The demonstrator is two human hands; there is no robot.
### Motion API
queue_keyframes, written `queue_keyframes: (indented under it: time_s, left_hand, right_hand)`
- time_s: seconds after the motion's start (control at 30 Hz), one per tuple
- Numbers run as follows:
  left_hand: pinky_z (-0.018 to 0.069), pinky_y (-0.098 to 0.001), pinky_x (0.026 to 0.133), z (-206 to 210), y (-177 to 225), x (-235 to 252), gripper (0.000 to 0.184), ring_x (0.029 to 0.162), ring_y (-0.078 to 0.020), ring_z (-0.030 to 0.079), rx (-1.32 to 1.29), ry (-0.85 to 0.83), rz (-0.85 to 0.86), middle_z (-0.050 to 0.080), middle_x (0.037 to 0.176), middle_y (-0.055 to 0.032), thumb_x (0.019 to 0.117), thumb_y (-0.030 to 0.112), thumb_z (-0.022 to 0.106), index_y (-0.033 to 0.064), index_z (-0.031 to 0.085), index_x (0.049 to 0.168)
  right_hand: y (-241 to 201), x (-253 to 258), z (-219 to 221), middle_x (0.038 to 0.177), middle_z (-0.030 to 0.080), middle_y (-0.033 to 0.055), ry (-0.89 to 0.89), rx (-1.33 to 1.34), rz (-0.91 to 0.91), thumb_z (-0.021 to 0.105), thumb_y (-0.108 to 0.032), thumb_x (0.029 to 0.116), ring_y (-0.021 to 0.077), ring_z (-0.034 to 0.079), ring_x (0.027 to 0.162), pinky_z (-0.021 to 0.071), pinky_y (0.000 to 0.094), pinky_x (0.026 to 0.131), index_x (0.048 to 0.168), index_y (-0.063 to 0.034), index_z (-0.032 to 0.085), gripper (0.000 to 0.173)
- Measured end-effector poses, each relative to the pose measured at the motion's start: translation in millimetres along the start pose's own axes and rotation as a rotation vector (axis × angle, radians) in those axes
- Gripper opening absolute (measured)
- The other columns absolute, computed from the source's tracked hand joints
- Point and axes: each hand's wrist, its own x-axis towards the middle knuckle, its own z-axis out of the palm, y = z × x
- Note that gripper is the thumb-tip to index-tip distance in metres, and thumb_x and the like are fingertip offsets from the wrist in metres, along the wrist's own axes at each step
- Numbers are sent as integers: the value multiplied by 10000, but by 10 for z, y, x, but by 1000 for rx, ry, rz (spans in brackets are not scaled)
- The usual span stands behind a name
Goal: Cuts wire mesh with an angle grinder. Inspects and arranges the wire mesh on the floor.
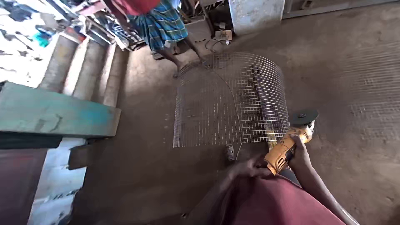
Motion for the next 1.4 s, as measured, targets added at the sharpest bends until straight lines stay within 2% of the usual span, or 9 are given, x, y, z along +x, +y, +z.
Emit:
queue_keyframes:
  time_s: [0.13,0.27,0.33,0.47,0.53,0.63,0.83,0.97,1.4]
  left_hand:
    - [538,-547,948,-749,-868,-819,745,1010,-327,688,225,30,-185,696,1146,-209,929,475,700,118,448,1531]
    - [520,-575,1013,-1712,-1701,-1952,867,1136,-374,670,246,145,-497,662,1275,-226,898,538,727,110,382,1569]
    - [517,-557,1027,-2133,-1963,-2187,926,1193,-375,639,206,187,-508,607,1359,-235,877,527,738,81,339,1583]
    - [466,-499,1108,-2126,-1774,-1586,1056,1362,-360,519,218,152,-300,486,1504,-247,787,472,793,6,287,1588]
    - [473,-506,1108,-1832,-1630,-1146,1078,1320,-350,564,451,31,-400,539,1453,-243,763,361,859,36,262,1600]
    - [513,-567,1022,-1514,-1704,-753,1167,1208,-375,637,851,-36,-667,628,1339,-219,720,351,881,114,186,1628]
    - [532,-578,977,-1763,-2204,-930,1133,1138,-349,671,946,-71,-738,670,1266,-195,660,382,894,107,297,1583]
    - [537,-555,980,-1934,-2232,-963,1116,1132,-332,672,951,-143,-788,667,1257,-196,635,312,901,101,320,1564]
    - [542,-563,961,-1959,-2336,-765,1059,1104,-314,684,1040,-197,-851,684,1227,-168,670,356,885,142,340,1553]
  right_hand:
    - [545,181,399,814,664,6,164,151,-1,570,-300,1018,111,672,709,589,322,626,1060,-140,600,168]
    - [1371,31,965,815,652,44,319,169,84,650,-369,969,160,655,693,575,376,606,1092,-104,611,295]
    - [1800,-28,1274,779,649,85,373,179,157,666,-341,971,195,653,651,569,400,572,1082,-53,602,316]
    - [2706,-160,1762,836,676,148,397,235,305,729,-249,935,243,673,702,582,436,628,1135,2,609,343]
    - [3039,-249,1966,890,674,165,409,248,380,771,-242,911,260,670,756,576,451,680,1172,12,602,402]
    - [3379,-311,2163,902,673,170,424,303,439,830,-181,841,253,680,762,588,428,695,1186,27,573,478]
    - [3920,-454,2306,1061,666,203,304,424,567,880,-262,788,277,701,913,602,448,818,1329,31,467,742]
    - [4132,-495,2311,1077,695,180,163,450,640,885,-387,772,258,715,958,599,440,863,1300,31,511,770]
    - [4309,-373,2277,1002,714,159,156,523,651,866,-395,781,244,727,897,607,438,823,1218,22,566,674]
